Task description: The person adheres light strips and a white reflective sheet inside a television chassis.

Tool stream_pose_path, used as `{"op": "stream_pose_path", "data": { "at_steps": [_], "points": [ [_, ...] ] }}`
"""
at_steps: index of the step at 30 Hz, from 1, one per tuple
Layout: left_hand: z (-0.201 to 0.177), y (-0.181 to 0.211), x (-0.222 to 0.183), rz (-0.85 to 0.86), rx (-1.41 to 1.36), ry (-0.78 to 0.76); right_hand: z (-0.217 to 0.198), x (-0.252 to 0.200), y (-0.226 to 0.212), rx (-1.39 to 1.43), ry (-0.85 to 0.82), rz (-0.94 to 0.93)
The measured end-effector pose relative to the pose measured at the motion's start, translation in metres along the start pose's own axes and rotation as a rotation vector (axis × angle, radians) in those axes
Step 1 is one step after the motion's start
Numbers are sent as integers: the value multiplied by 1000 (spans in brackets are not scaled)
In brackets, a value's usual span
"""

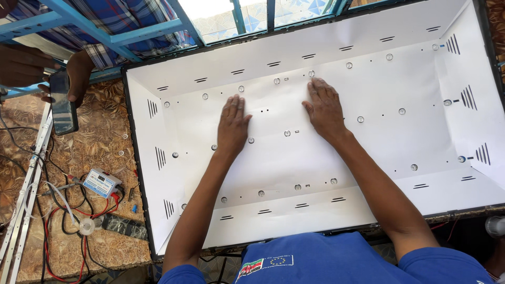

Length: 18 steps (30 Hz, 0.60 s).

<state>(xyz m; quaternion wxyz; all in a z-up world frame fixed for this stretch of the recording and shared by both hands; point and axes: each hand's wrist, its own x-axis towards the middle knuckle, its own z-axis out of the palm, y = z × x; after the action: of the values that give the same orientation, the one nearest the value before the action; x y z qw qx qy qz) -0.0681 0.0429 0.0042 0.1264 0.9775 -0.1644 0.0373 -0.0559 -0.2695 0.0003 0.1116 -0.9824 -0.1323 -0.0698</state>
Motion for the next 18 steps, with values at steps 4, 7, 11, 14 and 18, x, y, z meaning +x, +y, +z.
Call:
{"op": "stream_pose_path", "data": {
  "at_steps": [4,7,11,14,18],
  "points": [
    [-6,-27,-13,-26,-28,142,-4,-4,21,5,70,47],
    [-9,-50,-23,-67,21,185,-10,-9,39,-4,104,82],
    [-19,-76,-35,-86,58,224,-22,-14,66,-28,154,135],
    [-28,-90,-44,-155,40,206,-29,-15,86,-56,186,177],
    [-38,-104,-52,-200,34,216,-41,-19,116,-79,207,246]
  ]
}}
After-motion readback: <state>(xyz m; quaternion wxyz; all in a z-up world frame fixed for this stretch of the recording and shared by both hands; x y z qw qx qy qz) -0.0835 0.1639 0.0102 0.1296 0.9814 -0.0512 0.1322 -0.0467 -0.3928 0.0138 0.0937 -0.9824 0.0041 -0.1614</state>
